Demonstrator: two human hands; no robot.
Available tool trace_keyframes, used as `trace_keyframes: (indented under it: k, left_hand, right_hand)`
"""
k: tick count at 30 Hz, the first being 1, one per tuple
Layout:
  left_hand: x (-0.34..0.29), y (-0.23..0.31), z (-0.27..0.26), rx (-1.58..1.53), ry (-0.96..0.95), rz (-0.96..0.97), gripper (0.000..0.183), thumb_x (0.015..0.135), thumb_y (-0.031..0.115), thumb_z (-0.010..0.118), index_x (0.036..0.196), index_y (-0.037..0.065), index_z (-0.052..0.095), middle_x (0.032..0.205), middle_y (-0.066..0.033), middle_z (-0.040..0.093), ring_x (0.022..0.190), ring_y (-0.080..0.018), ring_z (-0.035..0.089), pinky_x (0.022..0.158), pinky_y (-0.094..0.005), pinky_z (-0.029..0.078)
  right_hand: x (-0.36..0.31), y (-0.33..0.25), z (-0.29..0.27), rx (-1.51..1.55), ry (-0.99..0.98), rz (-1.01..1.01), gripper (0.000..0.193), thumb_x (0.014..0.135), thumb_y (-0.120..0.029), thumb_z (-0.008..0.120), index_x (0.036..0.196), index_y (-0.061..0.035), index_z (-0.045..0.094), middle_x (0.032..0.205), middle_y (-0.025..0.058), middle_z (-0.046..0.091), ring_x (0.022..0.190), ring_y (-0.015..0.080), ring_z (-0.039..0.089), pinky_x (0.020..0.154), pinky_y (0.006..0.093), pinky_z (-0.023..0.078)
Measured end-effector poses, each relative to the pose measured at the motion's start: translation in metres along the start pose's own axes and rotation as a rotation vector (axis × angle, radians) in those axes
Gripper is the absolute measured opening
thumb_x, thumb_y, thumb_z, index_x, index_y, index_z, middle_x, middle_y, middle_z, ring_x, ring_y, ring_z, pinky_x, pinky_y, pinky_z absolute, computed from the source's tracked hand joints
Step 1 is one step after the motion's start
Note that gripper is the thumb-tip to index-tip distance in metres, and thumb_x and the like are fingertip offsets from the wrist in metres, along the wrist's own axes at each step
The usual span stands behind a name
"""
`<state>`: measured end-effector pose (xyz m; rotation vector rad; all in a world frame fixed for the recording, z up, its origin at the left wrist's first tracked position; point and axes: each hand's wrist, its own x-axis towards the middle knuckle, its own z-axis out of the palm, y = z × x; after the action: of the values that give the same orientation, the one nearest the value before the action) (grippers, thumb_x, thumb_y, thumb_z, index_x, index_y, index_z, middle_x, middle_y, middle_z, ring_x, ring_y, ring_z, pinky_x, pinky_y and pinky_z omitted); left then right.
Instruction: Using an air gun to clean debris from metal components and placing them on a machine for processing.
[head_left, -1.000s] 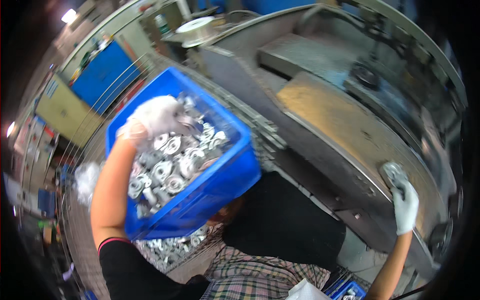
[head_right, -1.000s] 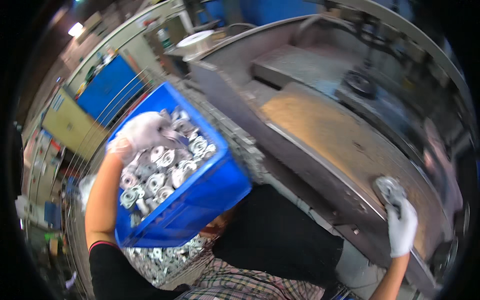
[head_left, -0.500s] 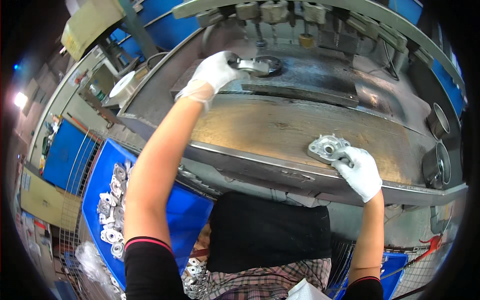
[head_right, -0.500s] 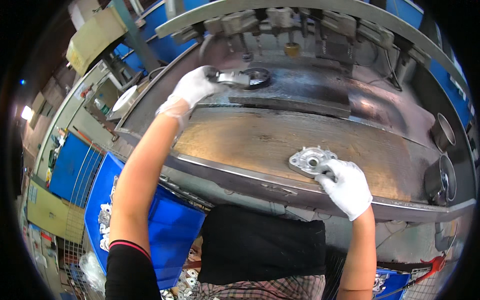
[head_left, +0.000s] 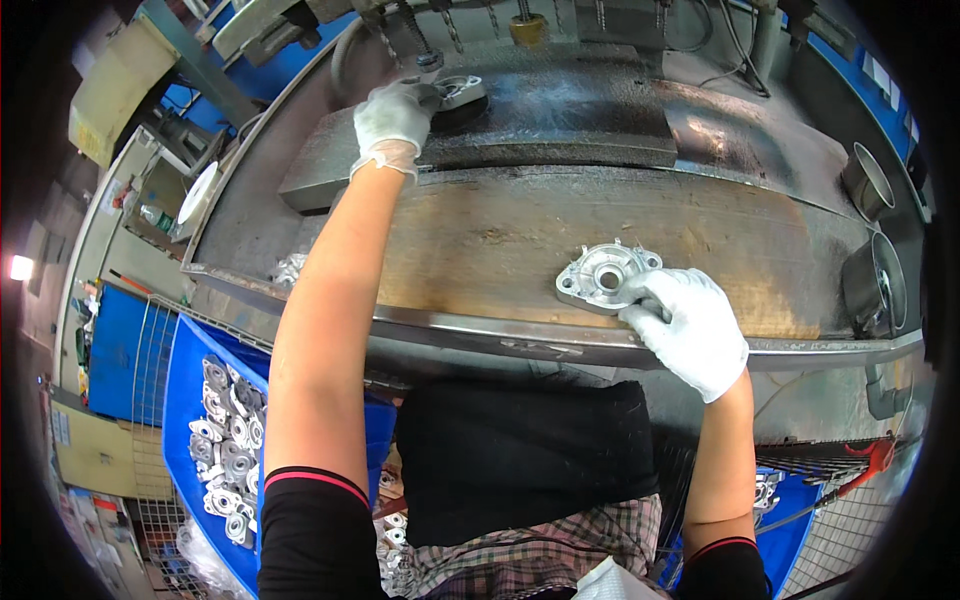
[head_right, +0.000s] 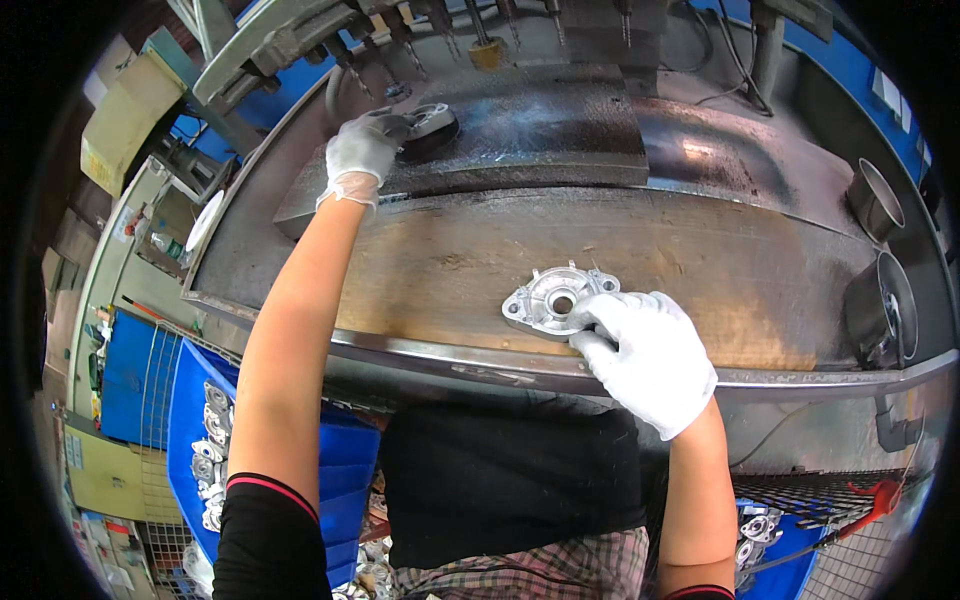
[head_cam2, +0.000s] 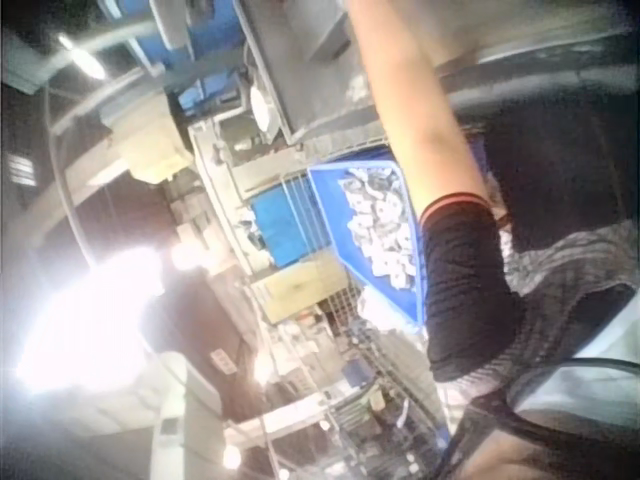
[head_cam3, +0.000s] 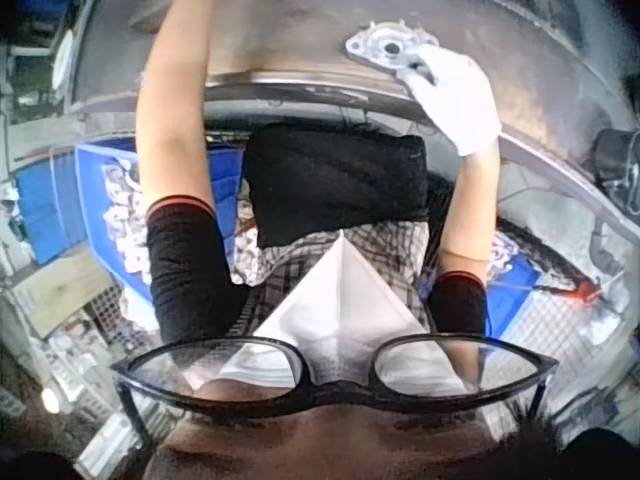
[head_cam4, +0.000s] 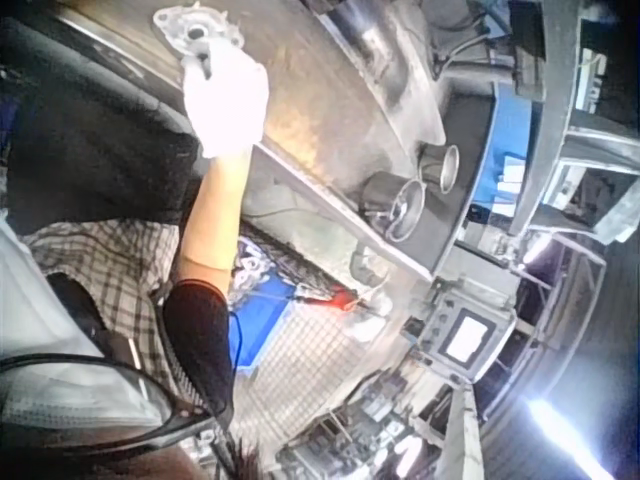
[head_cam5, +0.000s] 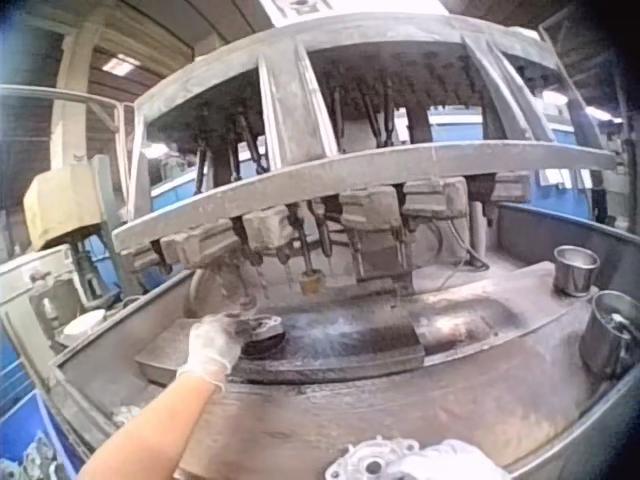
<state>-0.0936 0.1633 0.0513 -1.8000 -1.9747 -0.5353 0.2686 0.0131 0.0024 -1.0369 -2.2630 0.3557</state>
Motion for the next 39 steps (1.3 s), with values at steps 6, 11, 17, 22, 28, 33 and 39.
trace_keyframes:
  k: [6, 11, 17, 22, 28, 33, 39]
  left_hand:
    - [-0.003, 0.010, 0.004, 0.031, 0.019, 0.084, 0.024, 0.083, 0.031, 0.064, 0.105, 0.025, 0.074, 0.114, -0.0043, 0.068, 0.105, -0.0284, 0.063, 0.088, -0.0374, 0.051]
    - [0.004, 0.014, 0.000, 0.295, 0.003, 0.155, 0.023, 0.086, 0.023, 0.062, 0.106, 0.022, 0.071, 0.099, -0.0084, 0.070, 0.096, -0.0293, 0.065, 0.083, -0.0417, 0.050]
    - [0.007, -0.015, 0.019, -0.169, -0.023, 0.099, 0.025, 0.087, 0.021, 0.062, 0.111, 0.021, 0.070, 0.106, -0.0109, 0.068, 0.102, -0.0321, 0.063, 0.089, -0.0397, 0.049]
    - [0.006, -0.004, 0.023, -0.164, -0.017, 0.078, 0.026, 0.089, 0.021, 0.063, 0.113, 0.013, 0.068, 0.110, -0.0153, 0.066, 0.103, -0.0336, 0.062, 0.090, -0.0380, 0.047]
    - [0.011, -0.003, 0.020, -0.139, -0.074, 0.080, 0.025, 0.089, 0.020, 0.062, 0.113, 0.014, 0.068, 0.111, -0.0148, 0.067, 0.105, -0.0329, 0.062, 0.091, -0.0385, 0.047]
    - [0.009, 0.013, 0.023, -0.242, -0.065, 0.031, 0.025, 0.089, 0.022, 0.064, 0.113, 0.015, 0.068, 0.113, -0.0155, 0.066, 0.108, -0.0332, 0.062, 0.093, -0.0372, 0.046]
    - [-0.013, 0.000, 0.010, -0.399, -0.002, -0.124, 0.039, 0.086, 0.011, 0.055, 0.124, 0.009, 0.061, 0.118, -0.0229, 0.062, 0.114, -0.0377, 0.057, 0.099, -0.0394, 0.045]
  right_hand:
    - [-0.001, 0.002, 0.003, -0.021, 0.053, -0.055, 0.009, 0.078, -0.015, 0.068, 0.085, -0.0122, 0.063, 0.076, 0.0086, 0.065, 0.072, 0.0281, 0.061, 0.072, 0.0378, 0.046]
    - [0.001, 0.005, 0.003, -0.012, 0.027, -0.044, 0.009, 0.078, -0.014, 0.067, 0.086, -0.0116, 0.062, 0.075, 0.0092, 0.065, 0.073, 0.0279, 0.061, 0.072, 0.0382, 0.047]
    - [0.002, 0.001, 0.003, -0.032, 0.060, -0.079, 0.009, 0.078, -0.013, 0.067, 0.086, -0.0115, 0.062, 0.077, 0.0095, 0.065, 0.074, 0.0279, 0.062, 0.073, 0.0383, 0.047]
    - [0.000, 0.004, 0.006, -0.023, 0.046, -0.055, 0.011, 0.078, -0.013, 0.068, 0.087, -0.0121, 0.063, 0.079, 0.0085, 0.066, 0.075, 0.0276, 0.062, 0.074, 0.0380, 0.046]
    - [0.000, 0.002, 0.005, -0.003, 0.022, -0.008, 0.011, 0.078, -0.013, 0.068, 0.088, -0.0127, 0.063, 0.080, 0.0077, 0.066, 0.076, 0.0272, 0.061, 0.075, 0.0378, 0.046]
    - [-0.001, -0.001, -0.002, 0.015, -0.013, 0.037, 0.011, 0.078, -0.013, 0.068, 0.088, -0.0116, 0.065, 0.081, 0.0075, 0.067, 0.077, 0.0282, 0.062, 0.076, 0.0382, 0.047]
    - [0.003, -0.004, 0.002, 0.042, -0.048, 0.033, 0.011, 0.080, -0.016, 0.066, 0.089, -0.0103, 0.066, 0.080, 0.0110, 0.067, 0.078, 0.0316, 0.062, 0.076, 0.0403, 0.048]
